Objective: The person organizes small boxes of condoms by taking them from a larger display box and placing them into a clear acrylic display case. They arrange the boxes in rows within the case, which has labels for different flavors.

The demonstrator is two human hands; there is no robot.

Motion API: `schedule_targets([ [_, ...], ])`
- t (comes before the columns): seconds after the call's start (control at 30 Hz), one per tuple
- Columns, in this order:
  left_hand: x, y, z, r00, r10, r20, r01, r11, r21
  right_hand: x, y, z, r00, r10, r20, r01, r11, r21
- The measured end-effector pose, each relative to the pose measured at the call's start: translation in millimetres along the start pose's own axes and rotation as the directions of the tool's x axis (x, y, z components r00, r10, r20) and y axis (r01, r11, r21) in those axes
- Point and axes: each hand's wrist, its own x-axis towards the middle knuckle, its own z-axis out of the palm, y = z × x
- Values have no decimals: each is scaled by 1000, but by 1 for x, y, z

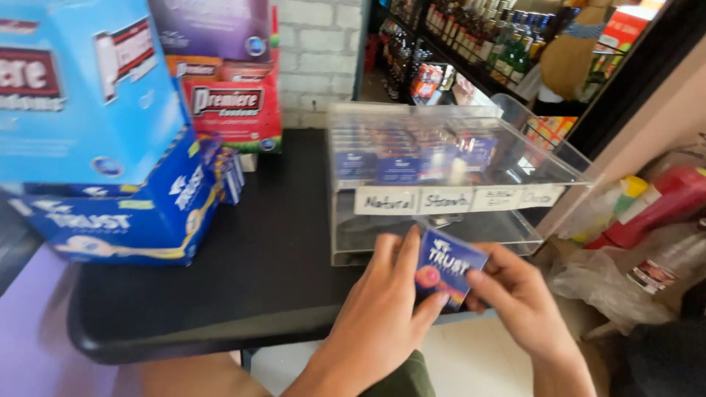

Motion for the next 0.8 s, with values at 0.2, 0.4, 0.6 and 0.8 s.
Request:
schedule_targets([
  [0.2,77,-22,56,973,224,-48,-224,975,16,35,-24,-24,926,-164,-341,-9,892,-452],
  [0.4,108,-34,84,996,88,-20,-89,996,-28,70,-21,-20,854,-409,-321,-61,534,-843],
  [0.6,115,-38,87,993,111,-25,-112,993,-38,113,4,-34,826,-557,-83,147,355,-923],
  [0.8,121,-46,88,1000,19,20,-19,1000,20,142,26,-63,934,-358,-22,193,553,-810],
])
